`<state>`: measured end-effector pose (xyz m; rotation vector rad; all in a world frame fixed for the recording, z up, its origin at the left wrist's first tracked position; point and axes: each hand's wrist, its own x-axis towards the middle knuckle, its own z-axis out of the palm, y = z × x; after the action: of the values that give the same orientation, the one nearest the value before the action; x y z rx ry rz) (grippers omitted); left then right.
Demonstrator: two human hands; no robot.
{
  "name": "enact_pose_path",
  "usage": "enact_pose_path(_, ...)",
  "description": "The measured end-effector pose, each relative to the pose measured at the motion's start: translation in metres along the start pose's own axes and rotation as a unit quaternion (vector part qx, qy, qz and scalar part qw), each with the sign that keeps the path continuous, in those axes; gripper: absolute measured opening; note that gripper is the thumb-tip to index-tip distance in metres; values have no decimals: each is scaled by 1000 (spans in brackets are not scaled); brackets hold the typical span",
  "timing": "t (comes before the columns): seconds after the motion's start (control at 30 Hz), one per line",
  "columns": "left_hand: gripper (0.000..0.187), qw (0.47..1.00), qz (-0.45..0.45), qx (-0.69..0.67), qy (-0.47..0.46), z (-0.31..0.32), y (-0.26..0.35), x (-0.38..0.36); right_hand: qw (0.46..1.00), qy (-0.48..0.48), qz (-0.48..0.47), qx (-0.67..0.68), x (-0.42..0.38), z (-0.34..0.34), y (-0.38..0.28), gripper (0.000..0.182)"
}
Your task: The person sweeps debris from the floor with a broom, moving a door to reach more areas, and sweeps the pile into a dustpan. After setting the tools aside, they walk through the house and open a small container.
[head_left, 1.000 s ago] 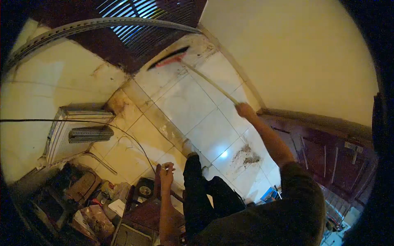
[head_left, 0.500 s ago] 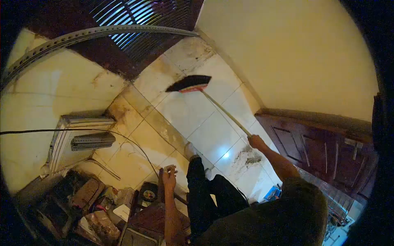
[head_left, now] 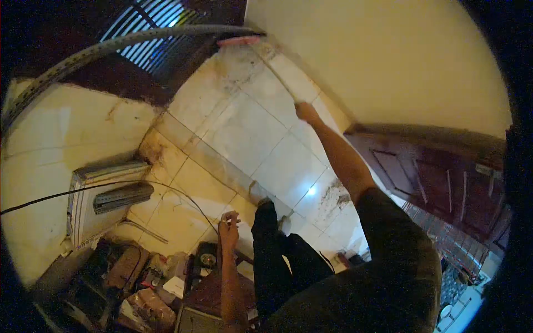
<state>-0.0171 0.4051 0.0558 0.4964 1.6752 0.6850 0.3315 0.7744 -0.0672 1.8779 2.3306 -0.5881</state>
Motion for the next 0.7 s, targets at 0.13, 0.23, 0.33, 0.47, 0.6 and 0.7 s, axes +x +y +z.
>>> enact_pose_path(0.13,28,999,5,32,-9,-11,-28,-4,980,-73,161,89,5,7,-19,31)
enact_pose_path(0.23,27,1000,2,2,14,-10,-46,-18,983,-90,-94,-127,-51,123,92,18)
enact_pose_path(0.33,25,1000,-1,-3,19,-3,-55,-34,878,77,-236,-410,-196,222,171,19)
enact_pose_path(0.47,23,999,43,7,16,19,-56,-68,960,-241,140,-4,-441,145,153,20)
enact_pose_path(0.6,23,999,54,6,4,43,-82,-101,931,-315,175,-62,-656,39,131,21)
enact_pose_path(0.7,25,995,96,-27,14,71,-103,-143,935,-259,225,-83,-767,8,160,29)
